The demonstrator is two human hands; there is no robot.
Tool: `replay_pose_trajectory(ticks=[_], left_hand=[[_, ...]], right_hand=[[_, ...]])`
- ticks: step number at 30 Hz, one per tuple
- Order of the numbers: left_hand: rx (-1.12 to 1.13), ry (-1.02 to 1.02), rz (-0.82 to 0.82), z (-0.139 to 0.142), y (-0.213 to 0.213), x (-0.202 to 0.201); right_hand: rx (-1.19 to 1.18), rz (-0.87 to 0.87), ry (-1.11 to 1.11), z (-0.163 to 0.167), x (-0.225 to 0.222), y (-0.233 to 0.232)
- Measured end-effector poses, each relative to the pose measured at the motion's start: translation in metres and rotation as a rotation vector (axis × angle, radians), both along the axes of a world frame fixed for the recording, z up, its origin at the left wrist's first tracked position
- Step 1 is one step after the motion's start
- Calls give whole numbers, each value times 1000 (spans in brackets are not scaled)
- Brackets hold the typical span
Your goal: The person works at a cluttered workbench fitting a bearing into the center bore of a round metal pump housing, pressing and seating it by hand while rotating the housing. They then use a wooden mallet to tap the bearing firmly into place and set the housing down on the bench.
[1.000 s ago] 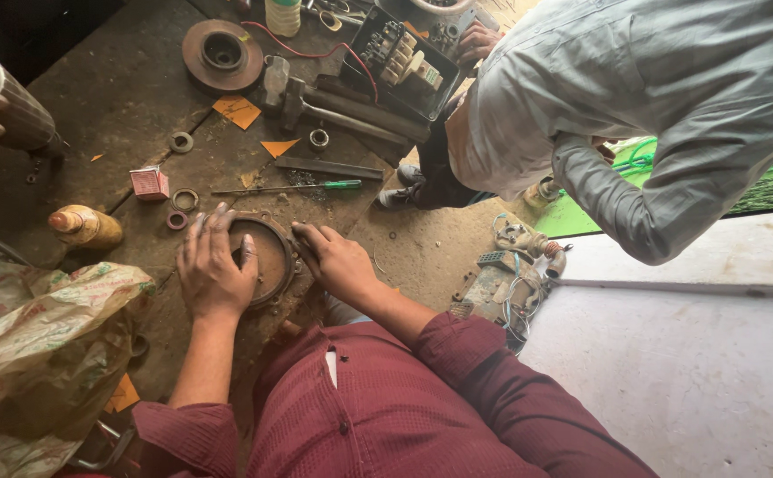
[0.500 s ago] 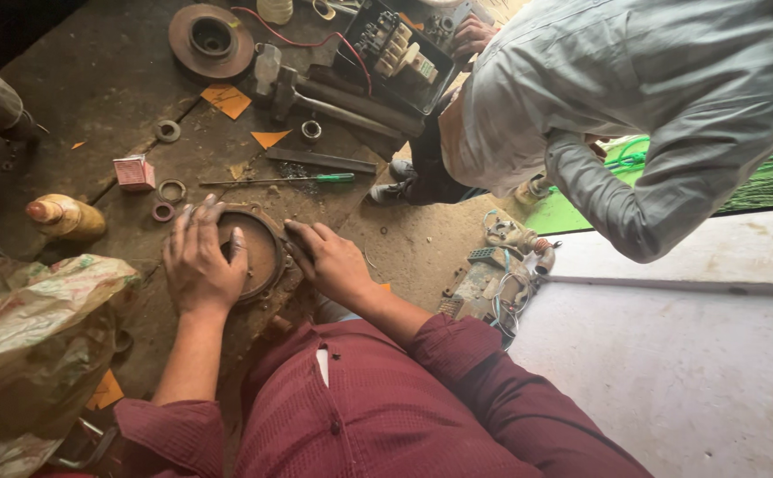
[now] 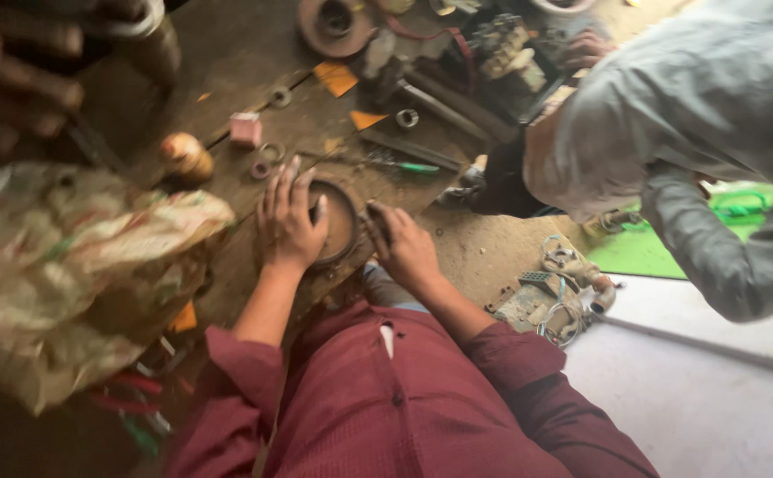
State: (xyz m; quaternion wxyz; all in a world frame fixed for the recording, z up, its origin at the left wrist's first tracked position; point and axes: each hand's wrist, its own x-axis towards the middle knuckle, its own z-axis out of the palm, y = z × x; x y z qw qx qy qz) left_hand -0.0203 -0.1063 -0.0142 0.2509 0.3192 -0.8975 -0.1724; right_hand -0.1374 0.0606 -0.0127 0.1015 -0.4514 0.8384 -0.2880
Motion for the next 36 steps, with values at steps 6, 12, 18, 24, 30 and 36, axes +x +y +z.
replay_pose_trajectory(ticks=[6, 12, 18, 24, 30, 36], left_hand=[[-33, 6, 95, 2, -6, 4], [41, 13, 60, 4, -6, 4], [16, -33, 82, 8, -8, 6], [31, -7, 70, 9, -7, 6], [16, -5, 80, 6, -7, 4], [67, -23, 49, 7, 1, 3]], right_hand=[[-97, -10, -70, -6, 7, -5], [-45, -14, -13, -3, 2, -13], [1, -11, -45, -3, 2, -21], [3, 10, 23, 1, -1, -25], [57, -22, 26, 4, 3, -22], [32, -34, 21, 6, 3, -13]])
